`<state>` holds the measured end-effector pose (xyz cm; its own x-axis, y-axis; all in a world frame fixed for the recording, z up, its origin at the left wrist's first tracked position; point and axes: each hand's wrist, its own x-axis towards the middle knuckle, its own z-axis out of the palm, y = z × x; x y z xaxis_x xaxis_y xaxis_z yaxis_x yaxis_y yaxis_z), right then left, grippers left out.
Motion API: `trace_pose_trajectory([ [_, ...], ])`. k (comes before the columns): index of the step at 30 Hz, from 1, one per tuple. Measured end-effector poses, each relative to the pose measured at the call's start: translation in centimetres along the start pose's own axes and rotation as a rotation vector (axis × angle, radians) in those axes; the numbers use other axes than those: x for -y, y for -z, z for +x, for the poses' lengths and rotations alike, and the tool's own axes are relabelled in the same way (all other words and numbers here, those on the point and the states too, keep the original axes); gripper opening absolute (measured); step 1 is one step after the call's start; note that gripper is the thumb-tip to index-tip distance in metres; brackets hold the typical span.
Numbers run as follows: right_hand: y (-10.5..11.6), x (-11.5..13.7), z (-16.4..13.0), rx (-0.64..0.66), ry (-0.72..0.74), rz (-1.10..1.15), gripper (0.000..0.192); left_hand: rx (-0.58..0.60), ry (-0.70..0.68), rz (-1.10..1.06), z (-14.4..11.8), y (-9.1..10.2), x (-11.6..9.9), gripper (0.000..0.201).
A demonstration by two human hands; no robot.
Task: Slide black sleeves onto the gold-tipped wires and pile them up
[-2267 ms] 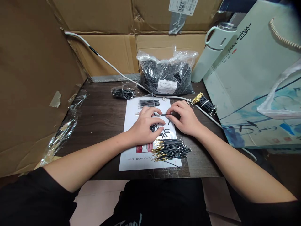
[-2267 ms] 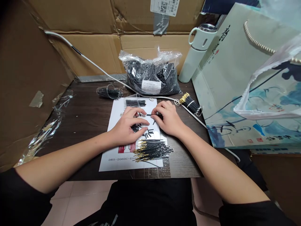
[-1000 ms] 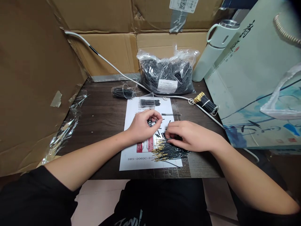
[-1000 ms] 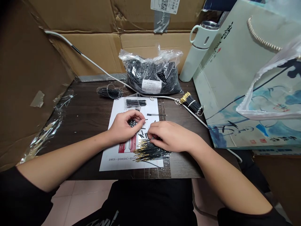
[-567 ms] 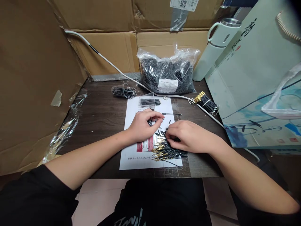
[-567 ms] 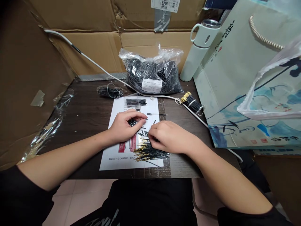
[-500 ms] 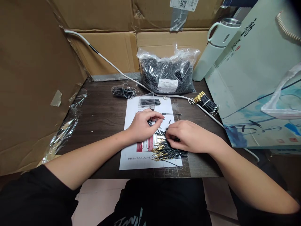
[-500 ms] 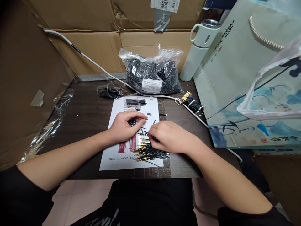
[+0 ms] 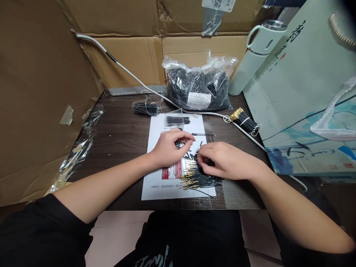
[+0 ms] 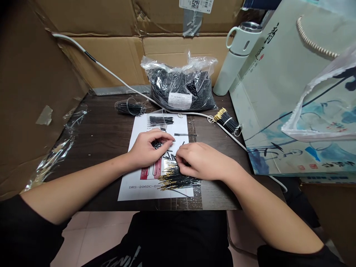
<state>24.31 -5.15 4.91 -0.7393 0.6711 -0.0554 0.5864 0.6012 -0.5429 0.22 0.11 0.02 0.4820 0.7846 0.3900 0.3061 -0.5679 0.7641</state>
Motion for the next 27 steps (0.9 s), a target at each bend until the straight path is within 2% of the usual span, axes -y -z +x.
trace_pose_trajectory([
  [9, 0.0, -0.2, 0.0, 0.011, -0.027, -0.049, 0.011, -0.002, -0.006, 0.000, 0.0, 0.0, -0.1, 0.011],
  [17, -0.5, 0.1, 0.1, -0.006, 0.025, -0.018, 0.007, -0.001, -0.002, -0.002, -0.1, 0.0, 0.1, 0.011],
  [27, -0.4, 0.3, 0.1, -0.013, 0.002, 0.004, 0.016, -0.009, -0.028, 0.002, 0.0, 0.0, 0.3, 0.015],
])
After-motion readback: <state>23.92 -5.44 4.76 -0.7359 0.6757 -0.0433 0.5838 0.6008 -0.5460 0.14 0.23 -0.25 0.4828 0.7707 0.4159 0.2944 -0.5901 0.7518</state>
